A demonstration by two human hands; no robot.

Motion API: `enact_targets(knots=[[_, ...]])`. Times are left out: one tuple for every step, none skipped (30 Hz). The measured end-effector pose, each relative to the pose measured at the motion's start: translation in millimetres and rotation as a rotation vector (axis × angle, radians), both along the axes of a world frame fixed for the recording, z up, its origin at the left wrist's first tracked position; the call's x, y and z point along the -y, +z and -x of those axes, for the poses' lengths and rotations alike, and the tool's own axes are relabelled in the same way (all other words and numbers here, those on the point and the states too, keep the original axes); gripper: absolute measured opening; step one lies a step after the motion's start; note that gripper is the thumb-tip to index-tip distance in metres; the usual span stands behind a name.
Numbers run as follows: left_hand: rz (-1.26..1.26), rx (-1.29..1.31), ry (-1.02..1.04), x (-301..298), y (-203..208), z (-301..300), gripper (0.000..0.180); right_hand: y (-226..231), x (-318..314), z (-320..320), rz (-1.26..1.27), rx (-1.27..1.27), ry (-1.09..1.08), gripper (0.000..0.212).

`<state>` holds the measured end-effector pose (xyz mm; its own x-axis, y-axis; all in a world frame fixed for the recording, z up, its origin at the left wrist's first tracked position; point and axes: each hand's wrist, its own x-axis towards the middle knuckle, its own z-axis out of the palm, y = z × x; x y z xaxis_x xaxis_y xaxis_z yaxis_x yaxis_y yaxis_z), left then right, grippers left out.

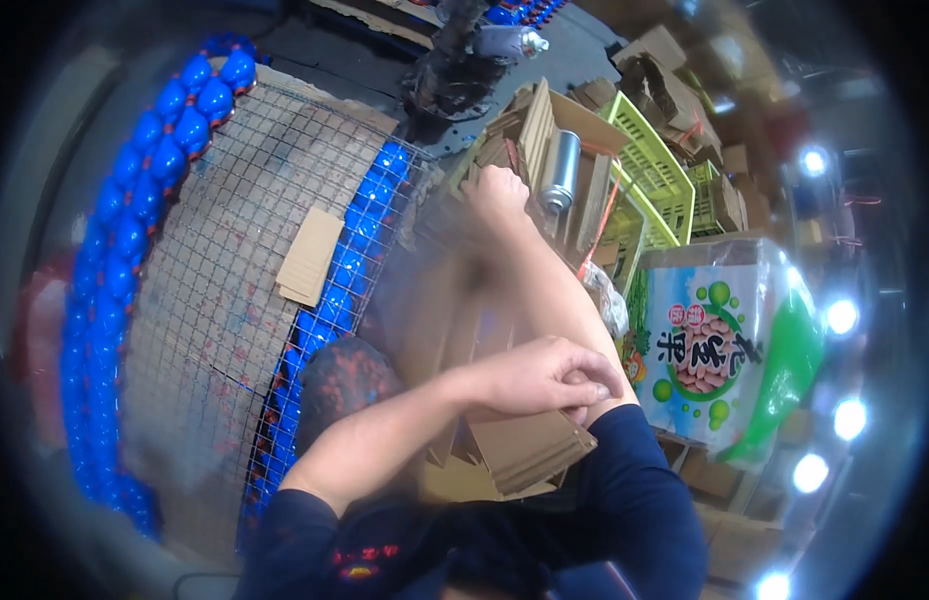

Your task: The person picks up blue objects and places them into a cardboard box with dividers, occasionally using a brush on one, and then folds and prepares a new cardboard box.

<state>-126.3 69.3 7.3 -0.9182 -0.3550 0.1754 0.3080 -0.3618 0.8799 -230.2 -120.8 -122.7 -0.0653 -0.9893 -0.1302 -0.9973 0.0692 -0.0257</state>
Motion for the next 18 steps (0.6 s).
enact_targets(knots=[[-0.060, -0.041, 0.009, 1.4, -0.8, -1.7, 0.030, -3.9, 9.4, -2.4, -0.023, -0.031, -0.014, 0.031], [-0.066, -0.050, 0.041, 3.3, -0.5, -5.6, 0.030, -10.9, 16.4, -5.4, -0.051, -0.057, -0.026, 0.031], [-0.073, -0.060, 0.070, 4.4, 0.7, -9.0, 0.029, -17.5, 21.2, -5.5, -0.079, -0.085, -0.043, 0.032], [-0.080, -0.072, 0.095, 4.8, 0.7, -11.4, 0.029, -23.7, 23.0, -2.1, -0.077, -0.075, -0.036, 0.031], [-0.098, -0.100, 0.098, 5.8, 0.1, -15.7, 0.029, -20.3, 22.8, -7.8, -0.072, -0.062, -0.019, 0.031], [-0.114, -0.117, 0.127, 5.9, -1.8, -17.7, 0.029, -17.0, 20.2, -11.2, -0.069, -0.050, -0.006, 0.031], [-0.131, -0.134, 0.153, 5.0, -4.7, -18.2, 0.030, -12.2, 16.9, -10.5, -0.087, -0.030, -0.026, 0.032], [-0.145, -0.154, 0.169, 4.3, -5.1, -17.6, 0.030, -7.4, 14.5, -3.1, -0.041, -0.030, -0.003, 0.030], [-0.181, -0.130, 0.225, 7.2, -1.9, -26.3, 0.029, 14.2, 10.4, -19.8, -0.012, -0.018, 0.034, 0.030], [-0.205, -0.133, 0.306, 7.0, -11.9, -27.0, 0.030, 36.8, 2.5, -33.0, 0.016, -0.005, 0.068, 0.030], [-0.236, -0.120, 0.340, 7.5, -15.3, -22.0, 0.032, 61.5, -11.4, -20.4, 0.103, 0.019, 0.131, 0.029], [-0.261, -0.107, 0.376, 9.9, -13.1, -20.1, 0.035, 93.8, -29.0, -13.5, 0.160, 0.096, 0.151, 0.029], [-0.343, -0.063, 0.382, 10.7, -4.2, -18.2, 0.043, 140.7, -53.8, -4.5, 0.173, 0.174, 0.198, 0.030], [-0.485, -0.012, 0.316, 13.0, 6.8, -21.6, 0.051, 179.4, -77.8, 1.3, 0.176, 0.227, 0.196, 0.029], [-0.524, -0.018, 0.333, 15.1, 7.7, -18.6, 0.058, 202.5, -96.0, 13.1, 0.181, 0.236, 0.234, 0.028], [-0.565, -0.022, 0.360, 16.4, 0.9, -16.0, 0.064, 232.9, -121.8, 14.2, 0.213, 0.307, 0.322, 0.025], [-0.690, -0.042, 0.313, 17.9, -0.3, -16.6, 0.071, 252.7, -149.3, 20.6, 0.290, 0.340, 0.438, 0.023], [-0.818, -0.055, 0.270, 18.8, -6.7, -19.2, 0.078, 265.9, -175.0, 26.6, 0.323, 0.226, 0.615, 0.020]])
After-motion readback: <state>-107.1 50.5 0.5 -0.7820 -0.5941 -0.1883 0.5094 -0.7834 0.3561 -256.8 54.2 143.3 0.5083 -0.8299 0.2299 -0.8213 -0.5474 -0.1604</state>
